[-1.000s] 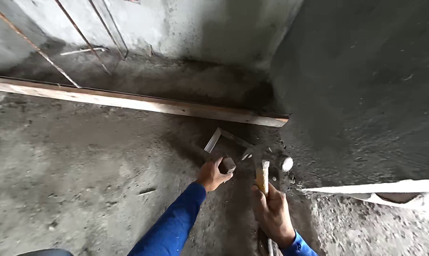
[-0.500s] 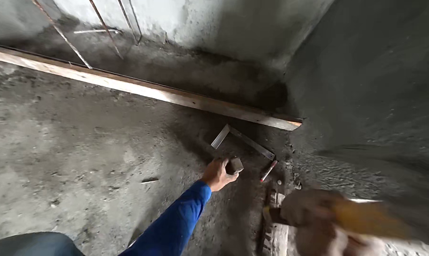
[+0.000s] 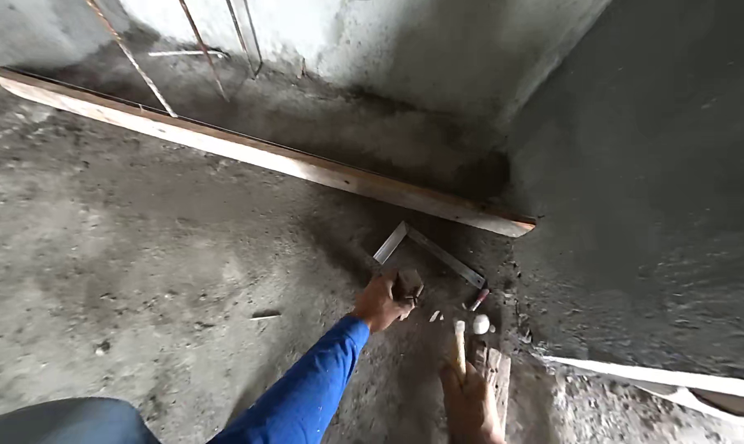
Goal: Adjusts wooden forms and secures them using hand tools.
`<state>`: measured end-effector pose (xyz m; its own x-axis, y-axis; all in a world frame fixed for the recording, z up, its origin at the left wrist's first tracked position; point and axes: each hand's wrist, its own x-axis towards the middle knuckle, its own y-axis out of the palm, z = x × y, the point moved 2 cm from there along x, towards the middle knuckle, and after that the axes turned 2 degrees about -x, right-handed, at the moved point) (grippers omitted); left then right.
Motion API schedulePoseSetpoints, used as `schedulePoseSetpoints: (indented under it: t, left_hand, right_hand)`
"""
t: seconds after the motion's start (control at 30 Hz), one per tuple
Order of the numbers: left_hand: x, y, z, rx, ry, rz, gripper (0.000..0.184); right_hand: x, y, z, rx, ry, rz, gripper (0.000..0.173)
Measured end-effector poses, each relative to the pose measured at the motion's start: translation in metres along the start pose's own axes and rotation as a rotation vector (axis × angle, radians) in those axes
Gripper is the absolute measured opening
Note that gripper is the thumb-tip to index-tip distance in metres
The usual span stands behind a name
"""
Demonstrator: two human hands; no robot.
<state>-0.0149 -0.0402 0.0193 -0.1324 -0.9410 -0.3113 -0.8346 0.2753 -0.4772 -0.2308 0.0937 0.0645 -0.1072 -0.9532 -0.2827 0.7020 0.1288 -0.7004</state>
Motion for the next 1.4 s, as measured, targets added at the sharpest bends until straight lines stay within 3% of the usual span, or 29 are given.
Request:
schedulePoseSetpoints:
  t: [0.13,0.23,0.33,0.43,0.5,0.57,0.67,0.83,0.97,1.07,1.13,1.17,1.2,1.23,1.3,1.4]
  left_hand:
    - [-0.003,0.006,0.003,-0.299,-0.024,-0.122,0.06]
    - [-0.006,0.014,0.009,-0.631,-0.235,-0.154,0.063]
    - [-0.011,0.024,0.014,-0.853,-0.438,-0.033,0.069]
    - [-0.021,0.025,0.001,-0.899,-0.458,0.157,0.042]
    - [-0.023,0.021,-0.002,-0.827,-0.551,0.264,0.038]
    - [-0.024,0.017,-0.006,-0.787,-0.711,0.307,0.038]
    - [-0.018,0.012,-0.022,-0.79,-0.79,0.304,0.026]
    - [-0.003,-0.004,-0.03,-0.873,-0.735,0.197,0.027]
    - [0.003,-0.006,-0.037,-0.97,-0.644,0.08,0.052]
    - [-0.003,0.004,-0.043,-1.065,-0.504,0.093,0.07]
    - [-0.009,0.011,-0.044,-1.14,-0.427,0.116,0.061]
    - [-0.01,0.015,-0.042,-1.168,-0.381,0.128,0.045]
    - [-0.011,0.019,-0.04,-1.157,-0.325,0.142,0.029]
    - [-0.011,0.021,-0.038,-1.087,-0.266,0.166,0.025]
    - [-0.011,0.02,-0.038,-0.782,-0.183,0.169,0.04]
    - [-0.008,0.005,-0.044,0.005,-0.146,0.11,0.075]
  right_hand:
    - [0.004,-0.024,0.02,0.239,-0.108,-0.046,0.038]
    - [-0.007,-0.038,0.018,0.189,-0.067,-0.027,0.038]
    - [-0.024,-0.04,-0.005,0.066,-0.003,0.037,0.042]
    - [-0.045,-0.029,-0.037,-0.003,0.131,0.162,0.04]
    - [-0.06,-0.016,-0.058,-0.015,0.192,0.226,0.039]
    - [-0.076,-0.003,-0.078,-0.001,0.21,0.244,0.04]
    - [-0.091,0.006,-0.085,0.046,0.257,0.179,0.042]
    - [-0.087,-0.014,-0.043,0.23,0.243,0.112,0.053]
    - [-0.067,-0.032,-0.018,0.084,-0.013,-0.038,0.055]
    - [-0.053,-0.04,0.003,0.085,-0.238,-0.17,0.053]
    - [-0.04,-0.041,0.011,0.092,-0.353,-0.214,0.052]
    - [-0.032,-0.04,0.012,0.091,-0.378,-0.205,0.051]
    - [-0.024,-0.039,0.012,0.083,-0.384,-0.182,0.051]
    - [-0.016,-0.037,0.011,0.072,-0.366,-0.146,0.05]
    - [-0.004,-0.033,0.008,0.052,-0.314,-0.089,0.051]
    - [0.004,-0.031,0.013,0.038,-0.272,-0.073,0.052]
